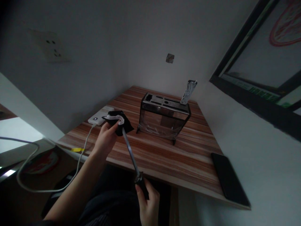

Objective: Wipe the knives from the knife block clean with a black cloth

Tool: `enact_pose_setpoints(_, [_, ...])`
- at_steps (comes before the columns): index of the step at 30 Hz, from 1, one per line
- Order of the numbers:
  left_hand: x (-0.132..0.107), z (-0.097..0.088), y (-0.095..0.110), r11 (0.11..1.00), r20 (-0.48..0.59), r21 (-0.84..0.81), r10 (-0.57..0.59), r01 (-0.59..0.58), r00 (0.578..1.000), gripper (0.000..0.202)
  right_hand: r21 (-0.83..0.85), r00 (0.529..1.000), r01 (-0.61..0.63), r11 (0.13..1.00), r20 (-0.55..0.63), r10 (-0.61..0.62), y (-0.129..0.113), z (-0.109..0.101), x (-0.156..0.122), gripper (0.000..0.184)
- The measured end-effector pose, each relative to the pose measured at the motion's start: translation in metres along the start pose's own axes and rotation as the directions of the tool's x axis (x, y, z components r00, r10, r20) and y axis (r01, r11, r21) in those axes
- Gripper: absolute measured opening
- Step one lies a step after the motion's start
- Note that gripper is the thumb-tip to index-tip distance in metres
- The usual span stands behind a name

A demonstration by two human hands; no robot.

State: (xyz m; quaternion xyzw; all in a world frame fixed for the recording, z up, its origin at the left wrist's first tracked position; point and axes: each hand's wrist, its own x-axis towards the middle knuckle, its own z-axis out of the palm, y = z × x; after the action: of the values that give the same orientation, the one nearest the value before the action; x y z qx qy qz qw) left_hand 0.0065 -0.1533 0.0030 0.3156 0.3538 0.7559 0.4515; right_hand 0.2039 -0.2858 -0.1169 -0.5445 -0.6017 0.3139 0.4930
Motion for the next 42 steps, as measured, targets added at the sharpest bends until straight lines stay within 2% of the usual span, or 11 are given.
enact_pose_setpoints(7, [-0.010,-0.001,-0.009,0.992,-0.008,-0.020,-0.125,0.124,0.992,0.038,0.020,0.998,-0.035,0.999,0.044,0.035,0.003,0.000,-0.003,0.030])
enact_pose_setpoints(11, [-0.024,-0.004,-0.022,0.983,0.060,0.066,-0.173,0.169,0.983,0.037,0.028,0.998,-0.049,0.998,0.048,0.047,0.003,0.001,-0.001,0.029])
enact_pose_setpoints(17, [-0.052,0.002,-0.043,0.931,0.150,0.216,-0.331,0.295,0.932,0.039,0.020,0.996,-0.090,0.996,0.019,0.090,-0.003,-0.004,0.006,0.032])
enact_pose_setpoints(21, [-0.071,0.005,-0.049,0.901,0.163,0.279,-0.387,0.334,0.908,0.040,0.028,0.994,-0.107,0.994,-0.004,0.107,-0.007,-0.006,0.009,0.035])
enact_pose_setpoints(24, [-0.084,0.005,-0.053,0.877,0.223,0.342,-0.423,0.336,0.878,0.036,0.040,0.994,-0.100,0.994,-0.037,0.102,-0.010,-0.006,0.011,0.037])
enact_pose_setpoints(27, [-0.094,0.004,-0.055,0.876,0.317,0.396,-0.411,0.275,0.855,0.032,0.041,0.995,-0.081,0.996,-0.055,0.083,-0.014,-0.006,0.015,0.036])
enact_pose_setpoints(30, [-0.097,0.003,-0.053,0.874,0.357,0.428,-0.395,0.228,0.846,0.027,0.034,0.997,-0.068,0.997,-0.044,0.070,-0.016,-0.006,0.017,0.035])
enact_pose_setpoints(36, [-0.095,0.000,-0.050,0.863,0.345,0.464,-0.384,0.200,0.857,0.029,-0.002,0.990,-0.103,0.995,-0.099,0.103,-0.010,-0.002,0.013,0.040])
enact_pose_setpoints(42, [-0.097,0.002,-0.051,0.894,0.318,0.364,-0.384,0.262,0.867,0.026,-0.005,0.995,-0.056,0.998,-0.081,0.056,-0.016,-0.003,0.015,0.034])
